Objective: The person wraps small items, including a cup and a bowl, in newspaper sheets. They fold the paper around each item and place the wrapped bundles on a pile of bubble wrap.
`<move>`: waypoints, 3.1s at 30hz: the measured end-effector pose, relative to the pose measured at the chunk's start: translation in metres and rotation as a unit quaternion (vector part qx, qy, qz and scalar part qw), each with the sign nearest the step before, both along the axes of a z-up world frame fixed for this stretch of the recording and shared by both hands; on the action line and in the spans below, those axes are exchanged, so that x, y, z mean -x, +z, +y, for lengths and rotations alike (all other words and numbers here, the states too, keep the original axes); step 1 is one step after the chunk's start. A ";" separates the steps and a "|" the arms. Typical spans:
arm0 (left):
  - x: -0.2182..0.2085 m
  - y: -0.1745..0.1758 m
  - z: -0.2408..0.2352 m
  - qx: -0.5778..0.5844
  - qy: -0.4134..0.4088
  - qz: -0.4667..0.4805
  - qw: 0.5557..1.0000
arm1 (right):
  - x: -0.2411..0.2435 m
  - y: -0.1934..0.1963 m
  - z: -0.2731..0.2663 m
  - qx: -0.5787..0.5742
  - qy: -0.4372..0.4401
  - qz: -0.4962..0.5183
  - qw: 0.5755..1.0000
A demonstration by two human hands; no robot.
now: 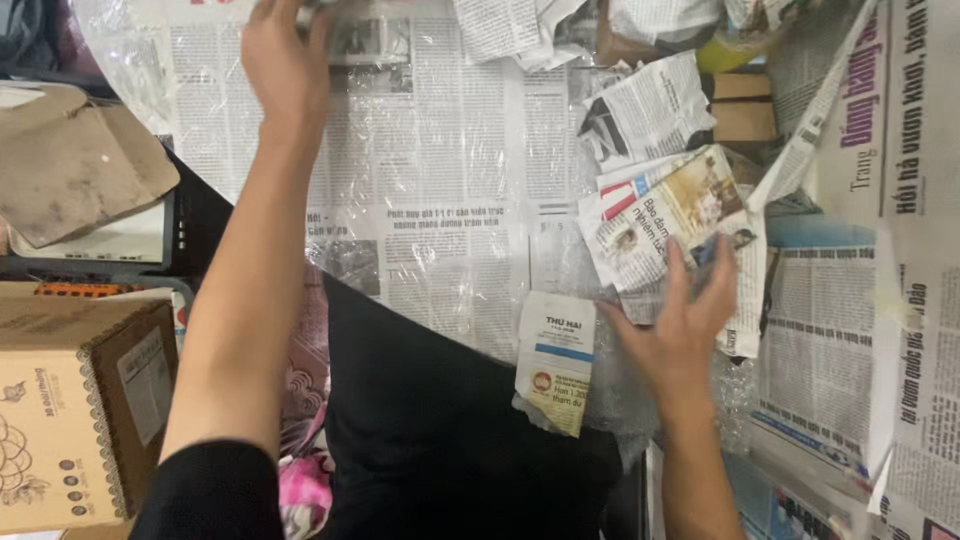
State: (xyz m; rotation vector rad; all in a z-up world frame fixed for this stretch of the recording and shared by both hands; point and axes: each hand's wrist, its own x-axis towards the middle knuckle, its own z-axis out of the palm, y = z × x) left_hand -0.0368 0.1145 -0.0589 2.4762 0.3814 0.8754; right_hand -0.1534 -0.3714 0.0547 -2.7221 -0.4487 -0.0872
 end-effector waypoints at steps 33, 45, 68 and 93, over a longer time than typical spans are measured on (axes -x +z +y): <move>0.160 0.061 -0.284 0.226 -0.347 0.265 0.871 | 0.014 -0.033 -0.079 -0.653 -0.071 -0.073 0.751; 0.033 0.106 -0.413 0.427 -0.374 0.119 0.814 | 0.044 0.032 -0.143 -0.627 0.012 -0.241 0.741; 0.093 0.103 -0.272 0.668 -0.375 0.132 0.629 | 0.001 -0.021 -0.033 -0.748 -0.041 0.008 0.662; 0.203 0.036 -0.185 0.653 -0.150 0.069 0.739 | 0.016 -0.071 0.028 -0.423 0.056 0.026 0.904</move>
